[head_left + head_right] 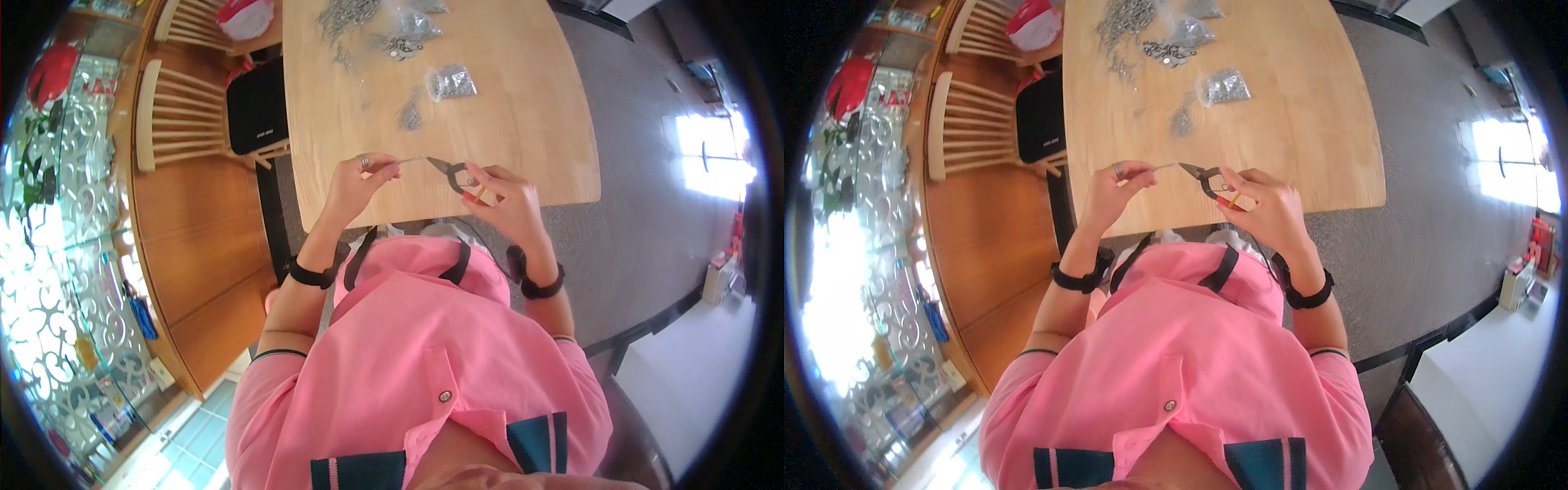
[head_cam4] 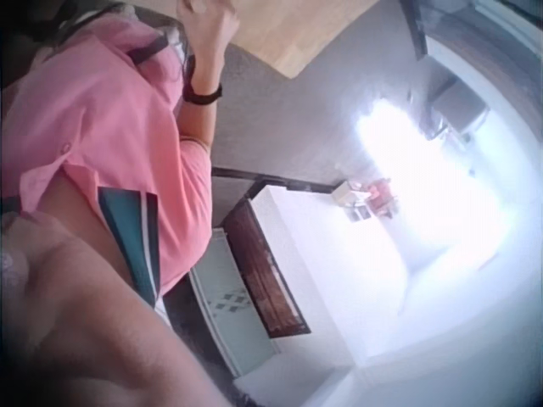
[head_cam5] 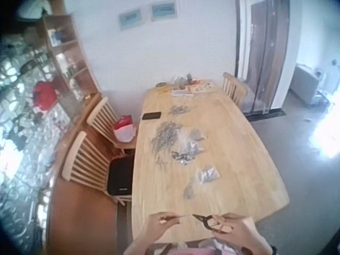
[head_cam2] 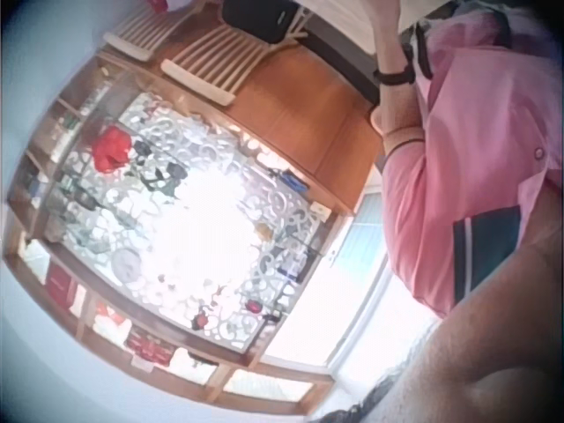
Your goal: The person is using pliers to connect small metal rings together on a wooden table.
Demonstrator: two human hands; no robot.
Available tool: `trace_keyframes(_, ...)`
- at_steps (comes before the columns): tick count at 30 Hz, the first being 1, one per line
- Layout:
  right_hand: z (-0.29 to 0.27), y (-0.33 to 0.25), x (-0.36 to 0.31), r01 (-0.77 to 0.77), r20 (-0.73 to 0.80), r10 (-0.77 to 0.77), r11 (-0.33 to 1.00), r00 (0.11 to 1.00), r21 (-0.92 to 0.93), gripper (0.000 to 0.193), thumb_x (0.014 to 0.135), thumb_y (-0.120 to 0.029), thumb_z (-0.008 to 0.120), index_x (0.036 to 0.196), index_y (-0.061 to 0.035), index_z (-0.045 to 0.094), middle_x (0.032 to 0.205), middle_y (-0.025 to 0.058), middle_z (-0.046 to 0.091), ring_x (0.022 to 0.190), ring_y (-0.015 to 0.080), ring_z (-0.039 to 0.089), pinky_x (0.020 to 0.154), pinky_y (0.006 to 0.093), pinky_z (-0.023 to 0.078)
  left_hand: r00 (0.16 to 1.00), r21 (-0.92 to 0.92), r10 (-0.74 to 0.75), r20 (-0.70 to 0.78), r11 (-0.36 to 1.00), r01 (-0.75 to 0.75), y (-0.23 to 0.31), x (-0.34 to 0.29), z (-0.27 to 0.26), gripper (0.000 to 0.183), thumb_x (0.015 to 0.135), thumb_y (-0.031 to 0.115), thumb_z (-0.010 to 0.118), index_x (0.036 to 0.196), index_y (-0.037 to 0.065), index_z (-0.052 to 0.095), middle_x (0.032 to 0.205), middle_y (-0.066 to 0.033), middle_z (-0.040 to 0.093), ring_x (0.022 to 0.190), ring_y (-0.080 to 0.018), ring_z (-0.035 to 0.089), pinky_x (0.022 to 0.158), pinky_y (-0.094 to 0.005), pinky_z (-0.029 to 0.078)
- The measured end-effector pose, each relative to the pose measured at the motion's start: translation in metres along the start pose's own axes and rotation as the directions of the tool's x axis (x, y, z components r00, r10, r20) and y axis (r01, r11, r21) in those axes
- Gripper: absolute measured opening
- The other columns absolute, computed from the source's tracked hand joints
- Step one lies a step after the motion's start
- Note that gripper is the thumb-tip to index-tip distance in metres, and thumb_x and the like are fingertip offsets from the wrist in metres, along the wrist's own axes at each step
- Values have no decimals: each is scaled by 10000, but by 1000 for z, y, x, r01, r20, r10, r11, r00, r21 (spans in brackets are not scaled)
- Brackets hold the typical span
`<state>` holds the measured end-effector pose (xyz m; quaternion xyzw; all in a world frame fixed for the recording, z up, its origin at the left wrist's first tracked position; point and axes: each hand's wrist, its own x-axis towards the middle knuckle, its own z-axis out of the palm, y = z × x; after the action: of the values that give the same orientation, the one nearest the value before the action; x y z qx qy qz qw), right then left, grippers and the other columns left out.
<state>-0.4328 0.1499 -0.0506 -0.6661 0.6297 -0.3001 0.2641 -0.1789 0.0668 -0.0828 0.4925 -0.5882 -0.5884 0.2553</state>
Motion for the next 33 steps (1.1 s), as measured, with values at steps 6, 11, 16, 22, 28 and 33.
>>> trace_keyframes(6, 10, 28, 7, 23, 151, -33, 998, 988, 65, 434, 704, -148, 767, 1131, -144, 690, 895, 27, 676, 718, 210, 648, 636, 302, 511, 975, 7, -78, -207, 997, 81, -20, -20, 11, 162, 863, 111, 682, 955, -21, 702, 848, -72, 708, 815, -116, 661, 766, -259, 492)
trace_keyframes(11, 17, 35, 17, 91, 180, -118, 984, 976, 154, 434, 700, -141, 771, 1127, -141, 690, 914, 17, 676, 697, 192, 639, 602, 280, 499, 918, -383, -142, -369, 924, -11, -17, -35, 23, 179, 857, 97, 693, 1000, -9, 675, 918, -93, 703, 853, -136, 651, 794, -271, 500)
trace_keyframes(16, 23, 37, 23, 134, 156, -173, 963, 973, 233, 443, 701, -144, 776, 1135, -142, 686, 929, 18, 673, 647, 185, 611, 577, 268, 486, 895, -597, -160, -416, 790, -137, -2, -37, 35, 173, 887, 72, 646, 1035, -17, 645, 949, -119, 694, 867, -156, 644, 843, -286, 491)
trace_keyframes(22, 22, 48, 23, 139, 237, -175, 977, 956, 162, 441, 732, -209, 752, 1160, -146, 666, 983, 24, 657, 705, 199, 620, 617, 297, 499, 875, -445, -61, -480, 877, -183, 11, -41, 39, 180, 919, 98, 617, 1049, -24, 649, 936, -100, 676, 833, -155, 623, 824, -289, 495)
trace_keyframes(28, 50, 79, 28, 174, 254, -121, 965, 959, -197, 458, 792, -288, 674, 1207, -102, 621, 1037, 59, 637, 914, 273, 608, 799, 380, 504, 805, -213, -70, -590, 975, -70, 12, -49, 27, 192, 921, 101, 614, 1028, -53, 656, 875, -96, 672, 798, -147, 606, 799, -280, 481)
trace_keyframes(33, 94, 81, 58, 227, 310, -142, 939, 940, -259, 445, 829, -318, 612, 1215, -97, 600, 1044, 106, 641, 965, 313, 609, 826, 429, 499, 760, -222, -13, -649, 960, -172, 8, -56, 23, 176, 921, 99, 596, 995, -50, 656, 851, -91, 663, 776, -142, 591, 768, -278, 466)
